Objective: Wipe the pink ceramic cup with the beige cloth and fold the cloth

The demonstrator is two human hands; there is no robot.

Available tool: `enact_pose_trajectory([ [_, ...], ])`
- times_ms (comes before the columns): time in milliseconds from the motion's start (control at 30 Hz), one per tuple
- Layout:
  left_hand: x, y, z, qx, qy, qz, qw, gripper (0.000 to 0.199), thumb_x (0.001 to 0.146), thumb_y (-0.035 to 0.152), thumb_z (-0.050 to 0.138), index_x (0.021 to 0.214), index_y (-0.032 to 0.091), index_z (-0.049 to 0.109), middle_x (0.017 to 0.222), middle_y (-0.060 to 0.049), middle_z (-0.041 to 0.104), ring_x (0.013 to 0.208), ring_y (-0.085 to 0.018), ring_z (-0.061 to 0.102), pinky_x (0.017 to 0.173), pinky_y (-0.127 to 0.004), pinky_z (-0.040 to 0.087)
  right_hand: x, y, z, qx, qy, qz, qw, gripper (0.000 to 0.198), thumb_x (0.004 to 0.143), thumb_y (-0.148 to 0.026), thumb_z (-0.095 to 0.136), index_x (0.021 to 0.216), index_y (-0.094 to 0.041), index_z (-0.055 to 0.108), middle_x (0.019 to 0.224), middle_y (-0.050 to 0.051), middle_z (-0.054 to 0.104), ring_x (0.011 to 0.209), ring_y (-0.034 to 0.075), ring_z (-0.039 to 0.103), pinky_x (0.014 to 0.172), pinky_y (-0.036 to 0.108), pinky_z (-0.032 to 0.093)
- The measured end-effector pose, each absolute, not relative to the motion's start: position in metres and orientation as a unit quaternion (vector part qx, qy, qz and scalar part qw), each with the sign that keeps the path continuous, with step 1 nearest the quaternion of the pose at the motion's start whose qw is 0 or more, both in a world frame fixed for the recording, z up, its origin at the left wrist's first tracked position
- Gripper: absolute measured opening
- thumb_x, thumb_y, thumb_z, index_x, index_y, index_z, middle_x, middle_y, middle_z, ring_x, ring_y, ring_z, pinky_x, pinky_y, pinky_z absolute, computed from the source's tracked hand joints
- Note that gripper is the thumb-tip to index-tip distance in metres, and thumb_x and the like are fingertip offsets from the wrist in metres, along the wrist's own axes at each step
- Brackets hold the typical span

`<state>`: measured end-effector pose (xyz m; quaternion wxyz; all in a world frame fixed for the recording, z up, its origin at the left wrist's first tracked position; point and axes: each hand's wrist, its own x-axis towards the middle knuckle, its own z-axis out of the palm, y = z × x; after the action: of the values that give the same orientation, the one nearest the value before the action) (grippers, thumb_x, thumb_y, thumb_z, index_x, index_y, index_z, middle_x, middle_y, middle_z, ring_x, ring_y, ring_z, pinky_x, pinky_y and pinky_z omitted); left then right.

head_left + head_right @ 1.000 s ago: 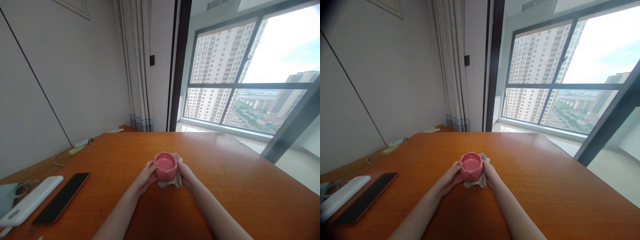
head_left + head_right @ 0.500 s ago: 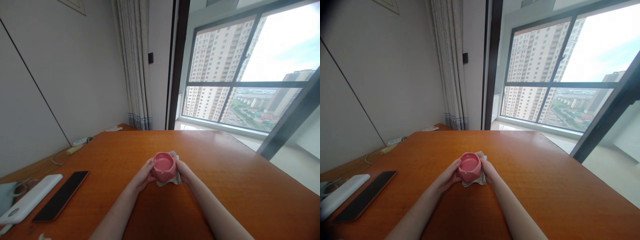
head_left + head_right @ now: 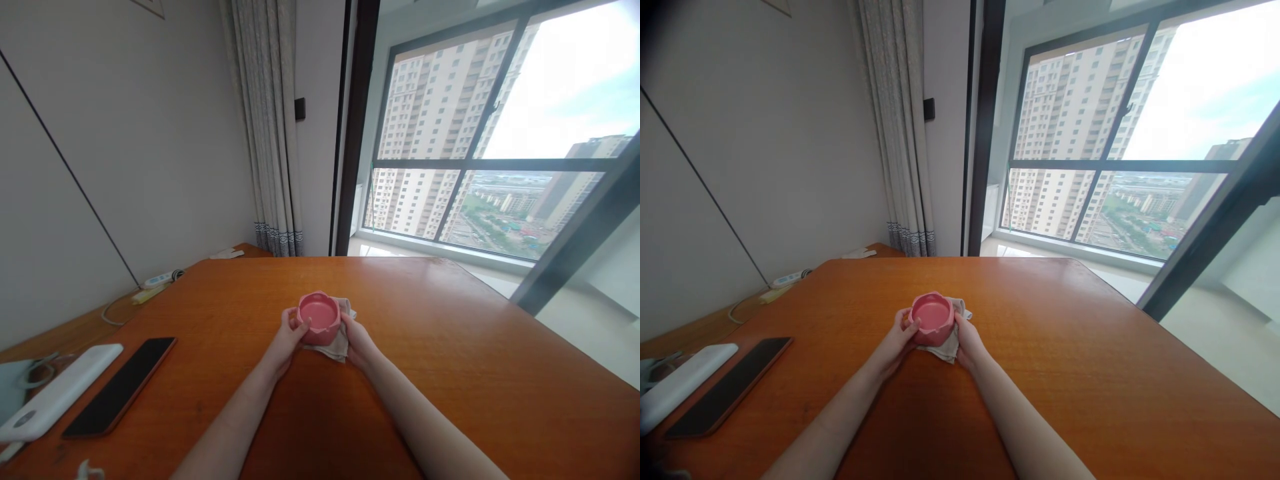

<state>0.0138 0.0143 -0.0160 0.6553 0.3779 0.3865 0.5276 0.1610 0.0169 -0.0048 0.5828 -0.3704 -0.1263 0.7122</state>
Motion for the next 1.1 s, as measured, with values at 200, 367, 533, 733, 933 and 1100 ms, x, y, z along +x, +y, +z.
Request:
enact_pose_trajectory([
  [200, 0.013, 0.009, -0.005, 0.399, 0.356, 0.416, 0.736, 0.06, 0.079, 0.06, 0.053, 0.124, 0.021, 0.051, 0.114, -0.012, 0.062, 0.091, -0.021, 0.062, 0.068, -0.029, 0.051, 0.176, 0.02, -0.006, -0.393, -0.232, 0.687, 0.565, 0.007, 0.079, -0.022, 0.062, 0.079, -0.016, 0.066, 0.073, 0.006, 0.072, 0.067, 0.017, 0.067, 0.064, 0.024, 0.055],
  [367, 0.01, 0.004, -0.003, 0.424, 0.369, 0.359, 0.745, 0.061, 0.081, 0.061, 0.049, 0.125, 0.019, 0.053, 0.112, -0.013, 0.064, 0.088, -0.023, 0.062, 0.063, -0.03, 0.052, 0.177, 0.015, -0.002, -0.415, -0.26, 0.714, 0.501, 0.009, 0.077, -0.017, 0.062, 0.069, -0.015, 0.066, 0.067, 0.006, 0.071, 0.059, 0.014, 0.064, 0.062, 0.022, 0.053],
  [533, 0.01, 0.004, -0.004, 0.424, 0.366, 0.352, 0.75, 0.058, 0.08, 0.057, 0.053, 0.123, 0.017, 0.054, 0.101, -0.013, 0.066, 0.068, -0.017, 0.062, 0.055, -0.029, 0.052, 0.179, 0.018, -0.008, -0.413, -0.244, 0.731, 0.486, 0.016, 0.08, -0.015, 0.057, 0.065, -0.015, 0.065, 0.066, 0.006, 0.07, 0.059, 0.014, 0.064, 0.063, 0.022, 0.053],
  [733, 0.016, 0.01, -0.002, 0.364, 0.374, 0.468, 0.713, 0.052, 0.082, 0.051, 0.055, 0.123, 0.019, 0.054, 0.105, -0.011, 0.066, 0.072, -0.017, 0.064, 0.064, -0.033, 0.055, 0.179, 0.019, 0.0, -0.433, -0.168, 0.69, 0.555, 0.02, 0.088, -0.026, 0.048, 0.088, -0.015, 0.065, 0.068, 0.007, 0.071, 0.069, 0.019, 0.069, 0.065, 0.029, 0.056],
  [933, 0.016, 0.016, -0.008, 0.32, 0.383, 0.556, 0.665, 0.045, 0.081, 0.049, 0.057, 0.113, 0.018, 0.055, 0.095, -0.008, 0.066, 0.072, -0.015, 0.063, 0.07, -0.032, 0.055, 0.157, 0.009, 0.003, -0.38, -0.134, 0.699, 0.591, 0.021, 0.09, -0.021, 0.045, 0.098, -0.014, 0.063, 0.084, 0.009, 0.073, 0.081, 0.019, 0.07, 0.074, 0.03, 0.057],
  [1100, 0.02, 0.011, -0.009, 0.322, 0.372, 0.523, 0.696, 0.036, 0.075, 0.038, 0.069, 0.1, 0.018, 0.053, 0.087, -0.003, 0.065, 0.071, -0.012, 0.063, 0.073, -0.029, 0.053, 0.161, 0.014, -0.003, -0.381, -0.158, 0.667, 0.62, 0.015, 0.084, -0.023, 0.055, 0.093, -0.017, 0.065, 0.085, 0.007, 0.074, 0.082, 0.02, 0.07, 0.07, 0.029, 0.057],
])
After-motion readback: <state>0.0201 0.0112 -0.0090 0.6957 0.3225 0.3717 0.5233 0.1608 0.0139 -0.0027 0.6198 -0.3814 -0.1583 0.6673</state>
